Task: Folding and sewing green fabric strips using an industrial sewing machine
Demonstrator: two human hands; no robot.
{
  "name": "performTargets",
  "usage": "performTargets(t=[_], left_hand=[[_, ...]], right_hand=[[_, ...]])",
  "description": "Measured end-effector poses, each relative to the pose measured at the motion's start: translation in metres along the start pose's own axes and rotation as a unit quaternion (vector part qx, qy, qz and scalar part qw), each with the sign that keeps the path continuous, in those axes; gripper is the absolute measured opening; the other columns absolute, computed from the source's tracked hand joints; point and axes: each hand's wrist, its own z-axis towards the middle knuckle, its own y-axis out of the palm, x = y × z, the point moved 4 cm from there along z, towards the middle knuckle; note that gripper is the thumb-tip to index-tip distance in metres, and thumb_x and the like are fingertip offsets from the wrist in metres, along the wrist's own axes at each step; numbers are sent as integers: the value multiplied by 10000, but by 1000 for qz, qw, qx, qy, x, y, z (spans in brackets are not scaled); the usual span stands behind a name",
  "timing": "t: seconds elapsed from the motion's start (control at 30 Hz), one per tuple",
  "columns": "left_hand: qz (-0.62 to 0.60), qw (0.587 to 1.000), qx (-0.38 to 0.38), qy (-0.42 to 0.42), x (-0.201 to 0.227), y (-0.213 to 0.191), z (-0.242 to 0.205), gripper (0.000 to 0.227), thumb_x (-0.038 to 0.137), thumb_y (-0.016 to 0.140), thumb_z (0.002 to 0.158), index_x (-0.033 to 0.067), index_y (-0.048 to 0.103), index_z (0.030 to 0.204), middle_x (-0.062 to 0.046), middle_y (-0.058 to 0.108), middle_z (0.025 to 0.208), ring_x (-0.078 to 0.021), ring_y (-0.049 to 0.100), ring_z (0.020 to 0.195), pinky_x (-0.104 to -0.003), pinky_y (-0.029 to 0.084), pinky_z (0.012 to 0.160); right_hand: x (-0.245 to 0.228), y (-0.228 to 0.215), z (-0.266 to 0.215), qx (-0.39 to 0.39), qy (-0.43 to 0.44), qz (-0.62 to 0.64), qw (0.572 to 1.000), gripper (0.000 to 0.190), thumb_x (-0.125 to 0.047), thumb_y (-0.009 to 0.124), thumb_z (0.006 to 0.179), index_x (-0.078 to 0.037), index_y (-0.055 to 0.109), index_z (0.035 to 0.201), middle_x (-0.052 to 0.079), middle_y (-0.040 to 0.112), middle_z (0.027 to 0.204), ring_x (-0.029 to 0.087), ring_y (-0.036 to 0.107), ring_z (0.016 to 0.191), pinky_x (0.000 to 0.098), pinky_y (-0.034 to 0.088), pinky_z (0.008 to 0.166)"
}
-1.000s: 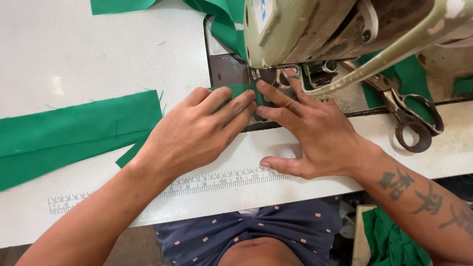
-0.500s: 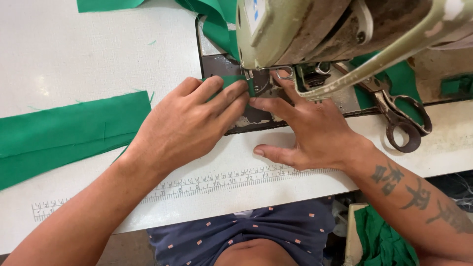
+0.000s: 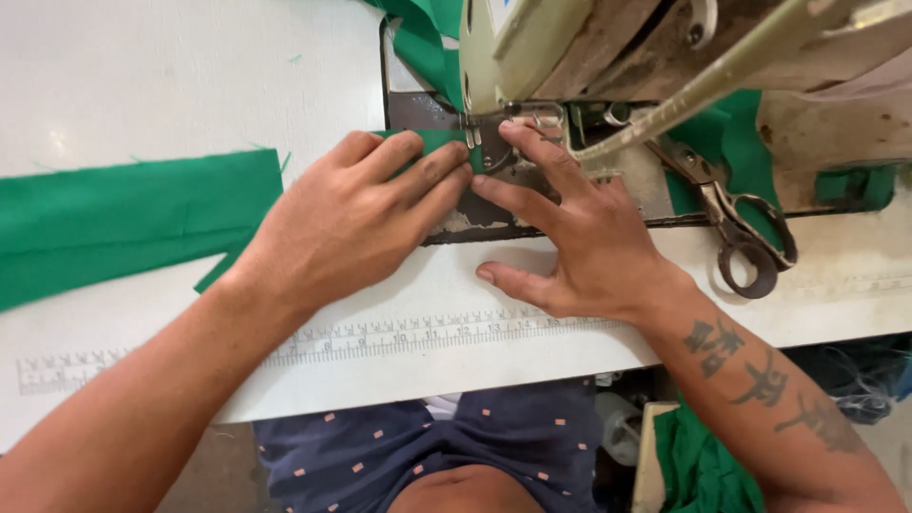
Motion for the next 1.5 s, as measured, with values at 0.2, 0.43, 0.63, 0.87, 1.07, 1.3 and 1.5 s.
performTargets(t=[0.2, 0.43, 0.63, 0.87, 1.07, 1.3, 1.5], left_hand=[[-11, 1000, -4, 0, 0, 1, -3, 251, 210, 628, 1114, 182, 714, 1348, 17, 734, 1453, -202, 647, 1154, -348, 552, 874], [-31, 999, -4, 12, -14, 9, -2, 294, 223, 667, 1044, 262, 702, 1334, 61, 727, 1468, -215, 649, 1186, -365, 556, 872], [-44, 999, 16, -2, -24, 19, 1, 203, 235, 692, 997, 309, 726, 1183, 93, 779, 1423, -218, 672, 1114, -370, 548, 852], [-18, 1000, 11, -2, -33, 29, 5, 276, 258, 703, 965, 304, 737, 1235, 97, 775, 1455, -211, 671, 1118, -357, 545, 842], [-74, 997, -3, -36, -47, 15, -1, 444, 311, 709, 931, 249, 787, 1364, 25, 784, 1457, -283, 657, 1237, -427, 558, 930], [-205, 920, -17, -333, -85, -55, -130, 218, 215, 986, 1156, 89, 869, 1290, -85, 797, 1184, -271, 670, 963, -417, 498, 840], [-288, 870, -44, -398, -85, -44, -174, 243, 243, 1008, 940, 134, 821, 1048, -56, 733, 1010, -205, 625, 811, -365, 515, 788]], right_hand=[[-1, -1, -4, 42, -40, -8, 998, 709, -550, 864, 991, -290, 612, 1600, 110, 449, 1720, 385, 435, 1656, 545, 524, 898], [9, 1, 2, 49, -22, -15, 998, 601, -553, 861, 1019, -335, 671, 1546, 75, 456, 1636, 368, 543, 1571, 593, 610, 804], [6, 0, 9, 109, -78, 2, 991, 617, -409, 919, 1079, -245, 605, 1585, 124, 488, 1518, 365, 578, 1435, 490, 655, 869], [4, 0, 7, 54, -49, -8, 997, 713, -491, 833, 1066, -190, 521, 1633, 164, 432, 1582, 433, 451, 1578, 654, 596, 1037], [7, 0, 1, 54, -35, 10, 998, 787, -516, 776, 1074, -137, 434, 1672, 168, 446, 1648, 433, 477, 1582, 628, 517, 1187], [-33, -16, -3, 143, -114, 77, 980, 506, -212, 847, 1052, 13, 620, 1446, 233, 640, 1437, 409, 664, 1343, 555, 430, 1254], [-105, 18, 84, 87, -234, 62, 966, 360, -393, 707, 1104, -73, 761, 1260, 124, 715, 1046, 291, 681, 927, 448, 550, 868]])
